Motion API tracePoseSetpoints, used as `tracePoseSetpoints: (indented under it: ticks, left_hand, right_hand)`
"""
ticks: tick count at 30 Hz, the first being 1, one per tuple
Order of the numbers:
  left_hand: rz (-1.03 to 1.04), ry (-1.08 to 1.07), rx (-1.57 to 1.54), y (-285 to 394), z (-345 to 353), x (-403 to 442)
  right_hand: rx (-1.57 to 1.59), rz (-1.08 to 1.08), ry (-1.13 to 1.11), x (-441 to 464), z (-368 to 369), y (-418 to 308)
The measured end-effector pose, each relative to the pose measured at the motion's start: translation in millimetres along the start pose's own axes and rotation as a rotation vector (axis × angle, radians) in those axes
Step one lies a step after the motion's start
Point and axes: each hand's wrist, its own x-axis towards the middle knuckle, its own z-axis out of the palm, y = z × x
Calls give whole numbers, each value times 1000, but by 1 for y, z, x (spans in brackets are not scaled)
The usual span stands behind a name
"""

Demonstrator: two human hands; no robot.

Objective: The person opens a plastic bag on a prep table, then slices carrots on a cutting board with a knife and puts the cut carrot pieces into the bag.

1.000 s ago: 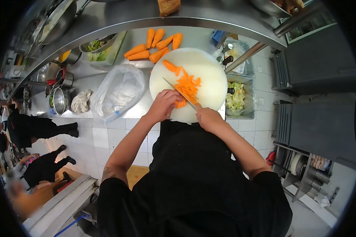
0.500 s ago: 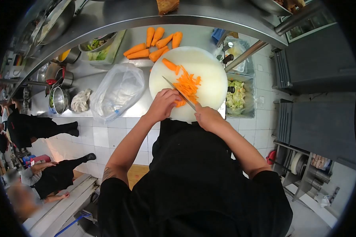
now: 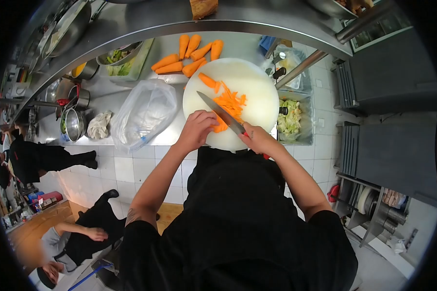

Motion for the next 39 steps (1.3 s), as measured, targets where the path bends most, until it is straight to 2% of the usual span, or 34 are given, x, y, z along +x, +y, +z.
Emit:
tracePoseSetpoints:
  ticks: [2,4,10,13,16,22,26,28,32,35,37,39]
  left_hand:
    - [-20,-4,19,1,1,-7]
    - [-42,-18,42,2,2,-4]
    - [-53,-45,93,6,1,1]
    - [-76,-74,92,9,-1,2]
    - [-94,-71,90,7,1,1]
    - [-68,-61,98,4,3,0]
    - [-76,-53,109,6,4,-3]
    - [-62,-56,109,6,2,0]
    - [-74,-47,96,4,5,0]
    - [-50,-33,87,5,3,-2]
    - [-40,-16,110,3,5,-2]
    - [-49,-22,101,1,7,-4]
  right_hand:
    - [32,-6,-9,0,8,5]
    - [-209,-174,216,2,21,6]
    - [-307,-104,176,-52,5,-35]
    - [-301,-98,169,-50,10,-29]
    - [-277,-55,157,-4,31,-13]
    - [-285,-49,139,-34,14,-30]
    - [-297,-41,108,-7,27,-15]
    - [-314,-43,83,-32,4,-39]
    - [-281,-43,98,-8,25,-13]
    - [-267,-79,121,-15,15,-24]
    - [-260,-10,41,-39,-4,-46]
    - [-254,-19,65,-9,23,-20]
